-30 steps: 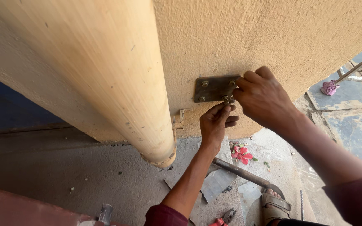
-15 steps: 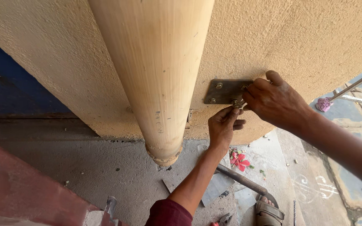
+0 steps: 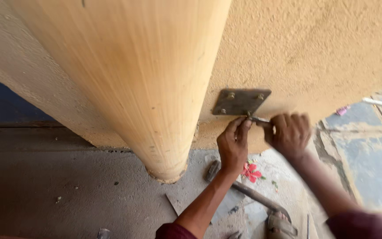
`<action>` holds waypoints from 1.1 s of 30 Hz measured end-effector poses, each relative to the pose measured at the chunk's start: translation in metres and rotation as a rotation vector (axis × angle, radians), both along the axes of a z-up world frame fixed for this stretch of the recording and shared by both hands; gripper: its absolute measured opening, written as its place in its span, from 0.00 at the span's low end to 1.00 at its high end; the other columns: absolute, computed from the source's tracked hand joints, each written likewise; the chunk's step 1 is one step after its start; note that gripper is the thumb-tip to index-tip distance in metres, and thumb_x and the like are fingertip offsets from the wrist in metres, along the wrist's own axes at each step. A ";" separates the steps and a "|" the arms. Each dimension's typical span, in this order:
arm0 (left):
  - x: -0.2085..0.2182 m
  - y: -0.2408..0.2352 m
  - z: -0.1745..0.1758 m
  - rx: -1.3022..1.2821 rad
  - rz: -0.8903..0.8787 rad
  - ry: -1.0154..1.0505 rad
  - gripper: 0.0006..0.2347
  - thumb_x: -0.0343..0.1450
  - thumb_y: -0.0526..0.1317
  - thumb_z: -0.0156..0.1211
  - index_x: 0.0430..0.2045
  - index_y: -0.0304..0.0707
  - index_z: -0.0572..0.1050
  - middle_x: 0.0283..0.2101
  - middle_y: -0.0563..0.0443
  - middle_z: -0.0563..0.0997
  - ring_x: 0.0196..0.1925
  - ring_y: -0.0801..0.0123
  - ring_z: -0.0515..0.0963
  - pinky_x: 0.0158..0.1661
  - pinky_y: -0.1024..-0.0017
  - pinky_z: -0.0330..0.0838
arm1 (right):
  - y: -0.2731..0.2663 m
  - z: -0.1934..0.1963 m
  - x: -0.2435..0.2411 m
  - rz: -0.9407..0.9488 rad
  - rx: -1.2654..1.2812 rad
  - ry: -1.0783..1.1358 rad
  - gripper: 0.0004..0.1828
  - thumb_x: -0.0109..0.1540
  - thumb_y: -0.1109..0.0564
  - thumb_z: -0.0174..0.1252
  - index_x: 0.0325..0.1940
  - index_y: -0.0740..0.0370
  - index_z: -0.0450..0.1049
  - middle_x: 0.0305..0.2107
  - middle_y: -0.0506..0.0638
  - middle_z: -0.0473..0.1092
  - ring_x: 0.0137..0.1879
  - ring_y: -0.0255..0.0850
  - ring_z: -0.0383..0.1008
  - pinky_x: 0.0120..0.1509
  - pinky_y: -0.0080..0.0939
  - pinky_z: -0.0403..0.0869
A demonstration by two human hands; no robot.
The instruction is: The person uses a wrench to tighten bolts on a metal bracket that secures a vertical pipe to an exterior wall. The person repeatedly adjusts the wrench and repositions hands to tighten each bolt in sequence.
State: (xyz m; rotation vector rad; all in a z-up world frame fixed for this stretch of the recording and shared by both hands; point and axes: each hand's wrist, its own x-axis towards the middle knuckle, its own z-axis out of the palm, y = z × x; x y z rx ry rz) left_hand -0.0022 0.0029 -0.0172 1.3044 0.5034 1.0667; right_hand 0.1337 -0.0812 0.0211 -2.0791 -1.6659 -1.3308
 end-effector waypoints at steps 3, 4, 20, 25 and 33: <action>-0.014 0.001 0.004 0.198 0.069 0.146 0.11 0.76 0.42 0.59 0.42 0.31 0.79 0.37 0.43 0.85 0.36 0.59 0.85 0.36 0.65 0.79 | 0.010 -0.084 -0.028 -0.025 0.374 0.456 0.20 0.74 0.48 0.53 0.31 0.56 0.62 0.24 0.49 0.63 0.34 0.44 0.62 0.42 0.49 0.63; -0.018 -0.001 0.005 0.234 0.064 0.182 0.10 0.77 0.42 0.58 0.41 0.32 0.78 0.37 0.42 0.85 0.37 0.58 0.85 0.37 0.65 0.79 | 0.011 -0.109 -0.047 -0.094 0.439 0.601 0.19 0.72 0.49 0.56 0.31 0.59 0.62 0.24 0.51 0.63 0.33 0.44 0.62 0.39 0.49 0.62; -0.037 -0.018 -0.009 -0.108 -0.185 0.325 0.09 0.75 0.36 0.57 0.45 0.30 0.78 0.40 0.44 0.86 0.38 0.66 0.88 0.37 0.70 0.83 | -0.030 -0.096 -0.096 -0.065 0.341 1.621 0.23 0.68 0.43 0.54 0.33 0.66 0.70 0.18 0.48 0.63 0.28 0.34 0.60 0.32 0.41 0.63; -0.035 -0.003 -0.020 -0.403 -0.283 0.140 0.13 0.75 0.35 0.56 0.53 0.30 0.75 0.46 0.44 0.85 0.44 0.64 0.86 0.42 0.70 0.83 | -0.066 -0.019 -0.031 -0.077 -0.124 0.672 0.14 0.66 0.44 0.59 0.42 0.53 0.83 0.18 0.45 0.71 0.27 0.37 0.63 0.42 0.42 0.62; -0.013 0.009 0.007 -0.598 -0.381 -0.055 0.12 0.75 0.35 0.55 0.52 0.30 0.77 0.48 0.44 0.84 0.49 0.63 0.85 0.48 0.68 0.81 | -0.021 0.116 -0.032 -0.116 -0.624 0.144 0.16 0.65 0.40 0.56 0.33 0.48 0.81 0.18 0.43 0.70 0.30 0.37 0.66 0.49 0.41 0.61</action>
